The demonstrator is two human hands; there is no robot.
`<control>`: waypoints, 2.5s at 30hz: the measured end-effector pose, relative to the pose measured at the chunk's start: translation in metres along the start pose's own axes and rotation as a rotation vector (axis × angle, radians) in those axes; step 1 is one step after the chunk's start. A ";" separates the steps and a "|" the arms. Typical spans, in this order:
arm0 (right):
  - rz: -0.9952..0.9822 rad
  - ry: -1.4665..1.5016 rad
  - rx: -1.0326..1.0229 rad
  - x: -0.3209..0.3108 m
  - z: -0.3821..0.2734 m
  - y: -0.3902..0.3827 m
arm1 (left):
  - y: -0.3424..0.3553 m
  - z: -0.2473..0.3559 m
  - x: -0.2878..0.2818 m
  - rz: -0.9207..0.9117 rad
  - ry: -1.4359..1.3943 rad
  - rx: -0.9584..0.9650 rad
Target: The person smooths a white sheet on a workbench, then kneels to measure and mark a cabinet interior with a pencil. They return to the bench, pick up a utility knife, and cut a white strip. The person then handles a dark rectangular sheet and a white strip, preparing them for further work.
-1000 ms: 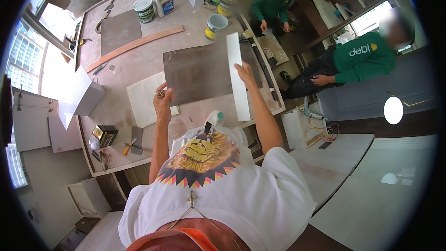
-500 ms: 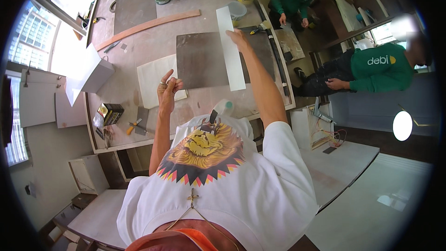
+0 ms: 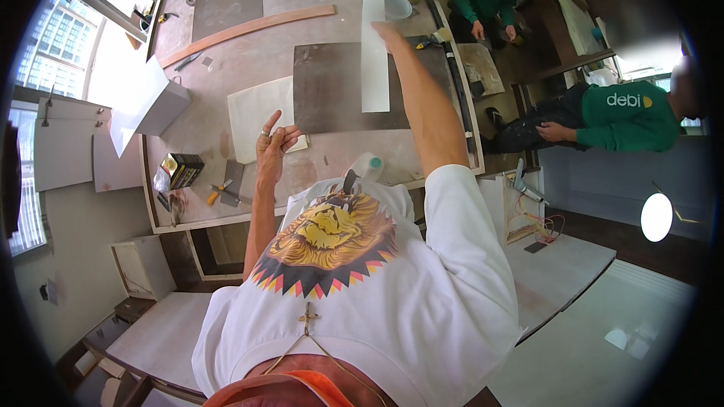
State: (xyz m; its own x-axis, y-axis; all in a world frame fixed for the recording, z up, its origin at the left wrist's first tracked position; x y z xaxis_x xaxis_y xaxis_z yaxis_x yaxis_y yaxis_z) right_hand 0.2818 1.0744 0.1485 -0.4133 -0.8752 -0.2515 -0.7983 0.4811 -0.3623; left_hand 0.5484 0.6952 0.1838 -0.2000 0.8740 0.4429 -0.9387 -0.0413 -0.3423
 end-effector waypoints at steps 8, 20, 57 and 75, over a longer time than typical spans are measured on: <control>-0.043 -0.177 -0.257 -0.015 0.116 0.009 | 0.001 0.013 0.010 0.109 0.121 0.014; 0.190 -0.668 0.176 -0.183 0.327 -0.174 | 0.021 -0.010 0.004 0.019 0.270 0.095; 0.472 -0.625 0.190 -0.243 0.343 -0.233 | 0.026 -0.006 0.034 -0.072 0.244 0.202; 0.463 -0.638 0.100 -0.246 0.341 -0.228 | 0.021 -0.018 0.039 -0.073 0.232 0.109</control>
State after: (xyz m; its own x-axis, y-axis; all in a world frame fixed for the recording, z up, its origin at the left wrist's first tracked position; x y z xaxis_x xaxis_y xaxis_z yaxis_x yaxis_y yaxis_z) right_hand 0.7149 1.1969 -0.0132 -0.3386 -0.4017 -0.8509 -0.5509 0.8177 -0.1668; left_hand 0.5262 0.7375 0.1794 -0.0731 0.9636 0.2572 -0.9754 -0.0152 -0.2201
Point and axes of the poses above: each hand's wrist, its own y-axis towards the middle knuckle, its own x-axis out of the palm, z = x × y, the point moved 1 cm from there along y, towards the middle knuckle, and after that the axes turned 13 degrees about z, right-handed, at the moved point
